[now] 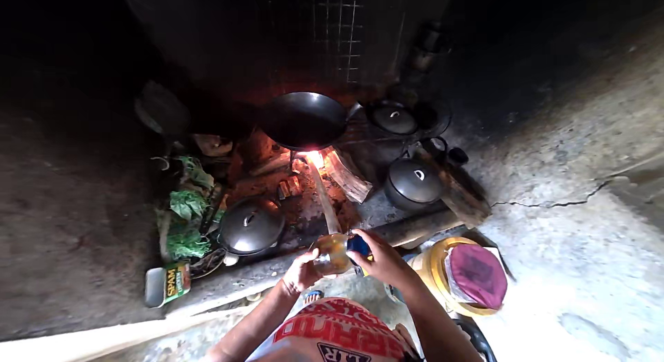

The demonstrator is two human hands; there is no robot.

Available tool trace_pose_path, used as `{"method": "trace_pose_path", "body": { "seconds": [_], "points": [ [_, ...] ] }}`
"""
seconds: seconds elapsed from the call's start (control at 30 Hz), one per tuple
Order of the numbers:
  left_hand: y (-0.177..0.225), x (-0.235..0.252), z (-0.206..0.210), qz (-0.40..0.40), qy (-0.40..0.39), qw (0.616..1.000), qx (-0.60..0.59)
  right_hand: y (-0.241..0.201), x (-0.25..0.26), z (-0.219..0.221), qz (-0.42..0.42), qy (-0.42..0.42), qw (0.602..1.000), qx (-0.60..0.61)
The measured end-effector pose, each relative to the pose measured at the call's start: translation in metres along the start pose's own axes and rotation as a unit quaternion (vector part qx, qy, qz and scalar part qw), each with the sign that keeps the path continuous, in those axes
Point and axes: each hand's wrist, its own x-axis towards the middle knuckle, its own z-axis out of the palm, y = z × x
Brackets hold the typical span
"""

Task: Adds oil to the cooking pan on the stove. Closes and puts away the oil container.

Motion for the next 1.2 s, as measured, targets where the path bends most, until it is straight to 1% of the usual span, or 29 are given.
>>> {"method": "trace_pose_path", "body": {
  "seconds": [0.1,0.2,0.3,0.37,0.4,0.47,0.53,0.57,0.6,0.63,0.7,0.73,0.83,0.87,0.9,0.97,1.07,1.2],
  "points": [
    [0.007,-0.003,-0.004,0.006,0.013,1.000,-0.001,-0.003,0.011,-0.003,-0.093,-0.022,0.995,0.020],
    [0.015,-0.005,-0.005,0.008,0.034,0.999,-0.015,-0.008,0.023,-0.005,-0.207,-0.022,0.978,0.005],
    [0.025,-0.008,-0.009,0.011,0.048,0.998,-0.037,-0.019,0.031,-0.012,-0.265,0.015,0.964,0.016],
    [0.035,-0.010,-0.011,0.023,0.046,0.998,-0.046,-0.022,0.037,-0.020,-0.278,0.050,0.957,0.072],
    [0.040,-0.011,-0.012,0.036,0.043,0.997,-0.044,-0.023,0.039,-0.023,-0.268,0.062,0.954,0.120],
    [0.054,-0.012,-0.012,0.065,0.045,0.996,-0.038,-0.025,0.041,-0.024,-0.208,0.066,0.943,0.253],
    [0.072,-0.011,-0.010,0.099,0.059,0.993,-0.034,-0.031,0.045,-0.012,-0.141,0.050,0.908,0.392],
    [0.082,-0.011,-0.008,0.118,0.074,0.990,-0.028,-0.038,0.048,-0.003,-0.116,0.033,0.894,0.431],
    [0.092,-0.011,-0.005,0.139,0.096,0.986,-0.016,-0.049,0.050,0.006,-0.090,0.014,0.892,0.443],
    [0.102,-0.010,-0.002,0.160,0.114,0.980,-0.006,-0.065,0.053,0.014,-0.060,-0.006,0.899,0.433],
    [0.122,-0.005,0.001,0.202,0.127,0.971,0.013,-0.090,0.065,0.024,-0.045,-0.051,0.916,0.396],
    [0.132,-0.001,0.000,0.220,0.120,0.968,0.024,-0.097,0.075,0.027,-0.049,-0.057,0.922,0.381],
    [0.159,0.011,0.001,0.263,0.091,0.958,0.066,-0.100,0.106,0.033,-0.092,-0.036,0.932,0.349],
    [0.167,0.015,0.000,0.274,0.079,0.956,0.070,-0.105,0.114,0.026,-0.091,-0.046,0.940,0.326],
    [0.175,0.018,0.000,0.284,0.085,0.952,0.073,-0.109,0.122,0.017,-0.088,-0.057,0.949,0.299],
    [0.189,0.026,0.000,0.304,0.120,0.942,0.076,-0.116,0.139,-0.004,-0.076,-0.086,0.959,0.259],
    [0.206,0.036,0.010,0.337,0.180,0.918,0.103,-0.125,0.171,-0.043,-0.043,-0.144,0.962,0.226],
    [0.235,0.049,0.036,0.381,0.229,0.885,0.135,-0.138,0.224,-0.090,-0.050,-0.192,0.958,0.208]
  ]
}}
